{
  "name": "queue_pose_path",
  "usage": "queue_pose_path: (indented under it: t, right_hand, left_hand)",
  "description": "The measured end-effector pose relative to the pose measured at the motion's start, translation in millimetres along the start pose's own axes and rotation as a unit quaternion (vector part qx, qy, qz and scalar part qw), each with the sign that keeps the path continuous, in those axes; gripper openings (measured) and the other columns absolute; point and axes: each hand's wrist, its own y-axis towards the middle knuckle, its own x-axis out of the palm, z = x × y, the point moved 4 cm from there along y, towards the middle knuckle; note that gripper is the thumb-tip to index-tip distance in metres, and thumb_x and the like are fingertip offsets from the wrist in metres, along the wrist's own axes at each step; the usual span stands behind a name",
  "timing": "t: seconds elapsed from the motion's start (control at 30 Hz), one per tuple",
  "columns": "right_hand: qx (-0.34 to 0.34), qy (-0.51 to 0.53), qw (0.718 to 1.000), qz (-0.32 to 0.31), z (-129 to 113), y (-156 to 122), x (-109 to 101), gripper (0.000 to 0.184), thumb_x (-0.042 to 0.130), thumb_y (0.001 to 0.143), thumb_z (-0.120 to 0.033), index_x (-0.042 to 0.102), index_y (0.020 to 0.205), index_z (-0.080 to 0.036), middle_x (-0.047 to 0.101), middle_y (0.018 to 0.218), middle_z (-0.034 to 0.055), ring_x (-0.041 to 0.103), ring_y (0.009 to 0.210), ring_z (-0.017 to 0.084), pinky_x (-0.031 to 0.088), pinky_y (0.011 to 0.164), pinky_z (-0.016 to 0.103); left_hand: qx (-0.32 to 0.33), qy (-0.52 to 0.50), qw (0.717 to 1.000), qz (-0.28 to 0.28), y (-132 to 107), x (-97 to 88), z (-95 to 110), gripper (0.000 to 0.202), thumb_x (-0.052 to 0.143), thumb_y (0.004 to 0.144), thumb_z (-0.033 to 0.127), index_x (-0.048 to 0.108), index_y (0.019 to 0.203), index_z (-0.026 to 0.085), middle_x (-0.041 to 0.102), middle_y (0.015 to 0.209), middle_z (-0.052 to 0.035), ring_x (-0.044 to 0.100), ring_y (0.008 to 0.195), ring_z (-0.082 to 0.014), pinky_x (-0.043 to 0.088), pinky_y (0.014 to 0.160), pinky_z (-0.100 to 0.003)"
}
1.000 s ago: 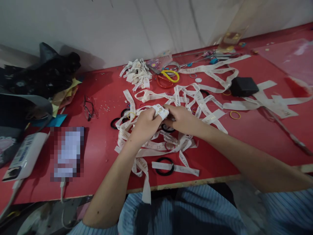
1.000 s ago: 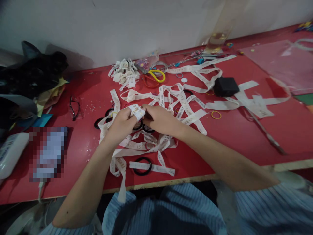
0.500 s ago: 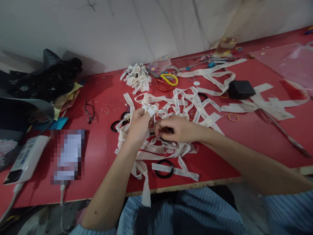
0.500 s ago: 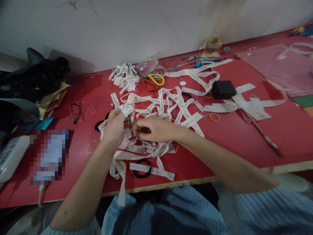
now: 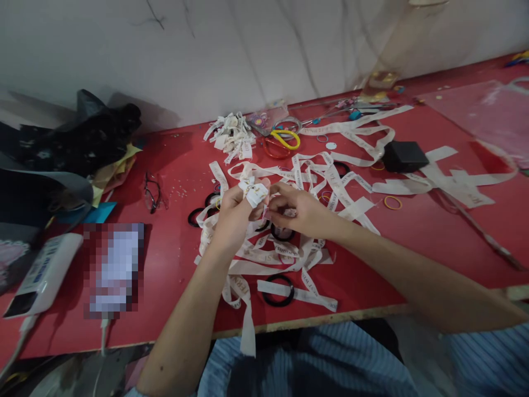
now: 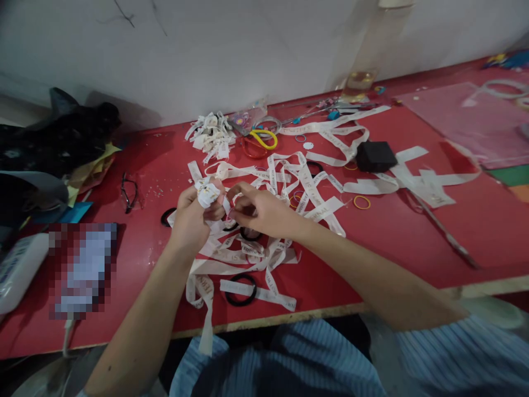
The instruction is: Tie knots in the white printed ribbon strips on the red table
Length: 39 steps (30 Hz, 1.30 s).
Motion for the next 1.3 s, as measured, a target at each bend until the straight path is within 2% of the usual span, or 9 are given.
queue_pose_path:
  t: [0.17,0.33,0.5,0.67,0.77,0.87,0.97,1.07,1.3]
  right_hand:
    - [-0.050,-0.053,0.997,0.029,-3.9,-2.2,-6.7,0.010,0.053,0.085,-0.021,0.050,0.094,-0.019,0.062,0.072,-0.0022,0.058,0.065,0.011,0.044,0.064,0.022]
    - [-0.066,-0.072,0.995,0.033,-2.7,-3.1,-7.8,0.005,0.053,0.083,-0.017,0.050,0.087,-0.019,0.059,0.070,-0.0032,0.055,0.061,0.009,0.042,0.060,0.020]
    - [-0.056,-0.063,0.996,0.020,-3.3,-2.3,-7.3,0.006,0.053,0.081,-0.016,0.049,0.084,-0.019,0.059,0.070,-0.0029,0.055,0.061,0.009,0.042,0.060,0.020]
    - [-0.023,-0.062,0.998,0.014,-0.8,-1.9,-9.2,0.004,0.054,0.078,-0.015,0.054,0.081,-0.017,0.057,0.066,-0.0036,0.051,0.058,0.008,0.039,0.057,0.021]
    - [0.068,0.045,0.996,0.026,5.7,-0.4,-18.0,0.010,0.057,0.078,-0.018,0.059,0.088,-0.017,0.054,0.058,-0.0055,0.047,0.052,0.008,0.036,0.051,0.022]
    - [0.134,0.222,0.963,0.074,5.3,0.4,-30.3,0.027,0.062,0.078,-0.019,0.061,0.105,-0.019,0.054,0.055,-0.0063,0.047,0.048,0.008,0.035,0.048,0.021]
    - [0.121,0.344,0.922,0.132,-4.3,0.8,-40.3,0.022,0.067,0.078,-0.019,0.063,0.100,-0.020,0.048,0.054,-0.0070,0.042,0.047,0.006,0.033,0.046,0.020]
    - [0.109,0.402,0.896,0.152,-11.0,0.7,-43.8,0.017,0.071,0.077,-0.022,0.063,0.092,-0.021,0.046,0.056,-0.0069,0.037,0.044,0.004,0.030,0.044,0.020]
    - [0.157,0.289,0.935,0.131,-5.3,-3.6,-50.4,0.026,0.076,0.077,-0.030,0.059,0.094,-0.019,0.057,0.057,-0.0053,0.044,0.041,0.004,0.029,0.039,0.018]
  left_hand:
    - [-0.079,-0.108,0.991,0.019,0.9,2.8,2.0,0.034,0.067,0.078,0.038,0.048,0.061,0.016,0.015,0.053,0.0087,0.013,0.041,-0.0021,0.013,0.039,-0.015]
    - [-0.114,-0.171,0.979,-0.003,1.6,4.5,0.9,0.030,0.064,0.080,0.036,0.049,0.064,0.016,0.016,0.052,0.0087,0.010,0.042,-0.0030,0.011,0.038,-0.015]
    - [-0.112,-0.159,0.981,-0.016,0.0,5.9,-0.1,0.028,0.066,0.078,0.031,0.048,0.062,0.016,0.018,0.052,0.0088,0.011,0.042,-0.0027,0.012,0.038,-0.015]
    - [-0.103,-0.107,0.989,0.025,2.2,0.3,-2.5,0.025,0.065,0.077,0.028,0.050,0.062,0.014,0.017,0.051,0.0093,0.014,0.040,-0.0019,0.014,0.038,-0.014]
    - [-0.128,-0.159,0.977,0.060,5.6,-6.4,-9.8,0.021,0.062,0.080,0.025,0.050,0.065,0.015,0.017,0.051,0.0098,0.014,0.039,-0.0024,0.013,0.036,-0.015]
    - [-0.177,-0.219,0.956,0.088,6.3,-9.0,-19.0,0.018,0.060,0.082,0.023,0.050,0.069,0.015,0.019,0.051,0.0103,0.015,0.037,-0.0020,0.011,0.034,-0.014]
    - [-0.244,-0.234,0.940,0.036,3.5,-0.2,-26.5,0.026,0.057,0.084,0.023,0.043,0.063,0.015,0.029,0.052,0.0086,0.019,0.037,-0.0006,0.011,0.034,-0.013]
    - [-0.297,-0.237,0.925,-0.012,0.2,8.2,-32.1,0.023,0.052,0.086,0.024,0.045,0.066,0.015,0.034,0.053,0.0075,0.018,0.035,-0.0004,0.011,0.032,-0.012]
    - [-0.312,-0.252,0.915,-0.042,1.0,8.4,-36.6,0.022,0.042,0.090,0.025,0.051,0.073,0.013,0.035,0.052,0.0068,0.018,0.035,-0.0013,0.011,0.032,-0.012]
